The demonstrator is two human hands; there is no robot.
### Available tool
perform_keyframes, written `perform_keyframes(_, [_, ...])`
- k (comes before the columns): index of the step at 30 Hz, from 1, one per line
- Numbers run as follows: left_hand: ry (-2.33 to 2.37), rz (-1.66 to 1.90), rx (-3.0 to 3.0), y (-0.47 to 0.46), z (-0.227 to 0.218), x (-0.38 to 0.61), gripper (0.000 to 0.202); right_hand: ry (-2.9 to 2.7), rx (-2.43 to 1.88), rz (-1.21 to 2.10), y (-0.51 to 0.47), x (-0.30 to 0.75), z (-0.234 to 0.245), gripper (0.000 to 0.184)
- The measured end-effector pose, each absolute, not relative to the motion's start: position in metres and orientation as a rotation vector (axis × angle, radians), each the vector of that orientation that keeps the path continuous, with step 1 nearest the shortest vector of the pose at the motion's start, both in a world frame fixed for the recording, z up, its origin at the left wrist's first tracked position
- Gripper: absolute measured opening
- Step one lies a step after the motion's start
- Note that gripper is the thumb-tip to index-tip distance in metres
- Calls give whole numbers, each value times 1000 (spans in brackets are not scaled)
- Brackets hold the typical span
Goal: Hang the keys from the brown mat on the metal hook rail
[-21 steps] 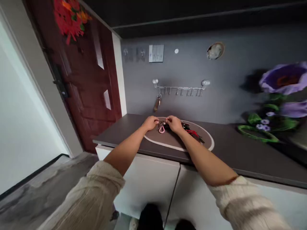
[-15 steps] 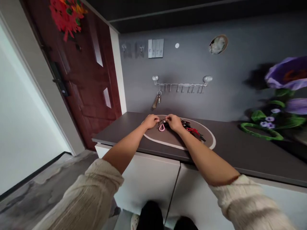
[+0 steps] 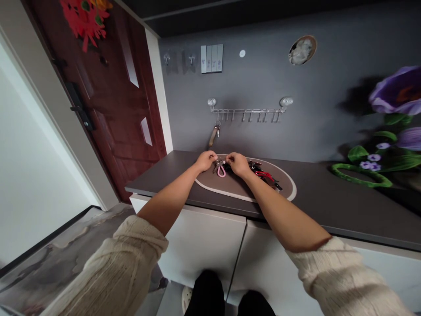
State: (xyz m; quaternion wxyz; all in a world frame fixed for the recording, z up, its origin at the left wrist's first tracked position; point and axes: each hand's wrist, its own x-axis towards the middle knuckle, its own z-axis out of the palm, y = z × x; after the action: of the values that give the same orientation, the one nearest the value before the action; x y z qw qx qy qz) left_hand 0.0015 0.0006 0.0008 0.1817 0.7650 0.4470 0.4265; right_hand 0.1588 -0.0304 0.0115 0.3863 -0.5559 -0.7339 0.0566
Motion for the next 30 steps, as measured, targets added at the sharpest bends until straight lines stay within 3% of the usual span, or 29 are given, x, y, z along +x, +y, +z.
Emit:
perform_keyframes(18, [1024,1541,1595,-6,19,1,13,-1801,-1187,100,-34,153,18,12])
perform_keyframes(30, [768,1448,1221,-10,23,4,6,-1836,-1054,26,-40,147,21,18])
